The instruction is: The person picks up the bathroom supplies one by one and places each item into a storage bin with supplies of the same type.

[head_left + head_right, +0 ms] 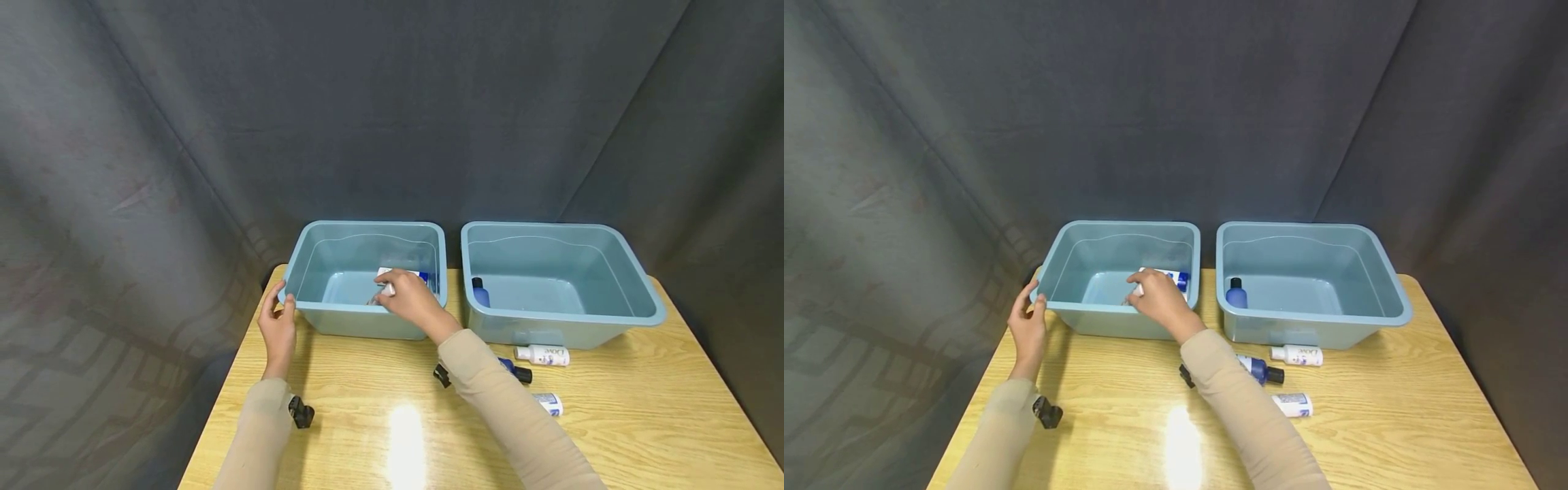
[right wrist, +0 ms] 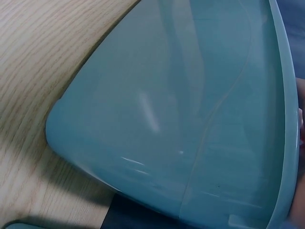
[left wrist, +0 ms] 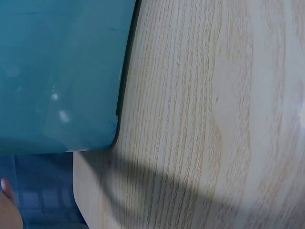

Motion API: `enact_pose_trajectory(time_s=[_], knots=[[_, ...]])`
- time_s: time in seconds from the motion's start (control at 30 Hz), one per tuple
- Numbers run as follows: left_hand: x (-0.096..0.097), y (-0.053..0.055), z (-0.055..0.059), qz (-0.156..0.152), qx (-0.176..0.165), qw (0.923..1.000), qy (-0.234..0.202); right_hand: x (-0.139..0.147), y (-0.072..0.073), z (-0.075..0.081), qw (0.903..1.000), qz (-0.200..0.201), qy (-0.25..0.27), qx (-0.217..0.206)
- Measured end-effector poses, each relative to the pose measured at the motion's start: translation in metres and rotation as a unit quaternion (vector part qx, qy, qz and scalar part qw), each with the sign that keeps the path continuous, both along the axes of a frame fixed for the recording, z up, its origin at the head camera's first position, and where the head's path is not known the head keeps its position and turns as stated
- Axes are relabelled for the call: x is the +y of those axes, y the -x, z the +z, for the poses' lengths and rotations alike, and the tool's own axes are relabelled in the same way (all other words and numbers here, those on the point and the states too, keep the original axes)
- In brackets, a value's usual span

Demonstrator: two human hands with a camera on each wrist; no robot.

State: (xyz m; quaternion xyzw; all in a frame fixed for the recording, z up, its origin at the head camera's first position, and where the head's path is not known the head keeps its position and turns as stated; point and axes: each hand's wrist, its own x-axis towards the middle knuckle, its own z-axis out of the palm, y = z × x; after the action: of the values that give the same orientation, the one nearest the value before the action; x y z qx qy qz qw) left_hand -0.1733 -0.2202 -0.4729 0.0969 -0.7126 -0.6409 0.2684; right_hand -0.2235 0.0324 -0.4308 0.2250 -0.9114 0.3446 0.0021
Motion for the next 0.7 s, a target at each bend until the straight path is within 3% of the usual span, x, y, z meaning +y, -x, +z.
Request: enact_pose_trajectory(time_s=[0.7], knots=[[0.004,0.0021,0.0006,0.002,-0.004,1.0,-0.005,0.0072,-0.0067,0.0053,0.9999,-0.007,0.01,0.012]])
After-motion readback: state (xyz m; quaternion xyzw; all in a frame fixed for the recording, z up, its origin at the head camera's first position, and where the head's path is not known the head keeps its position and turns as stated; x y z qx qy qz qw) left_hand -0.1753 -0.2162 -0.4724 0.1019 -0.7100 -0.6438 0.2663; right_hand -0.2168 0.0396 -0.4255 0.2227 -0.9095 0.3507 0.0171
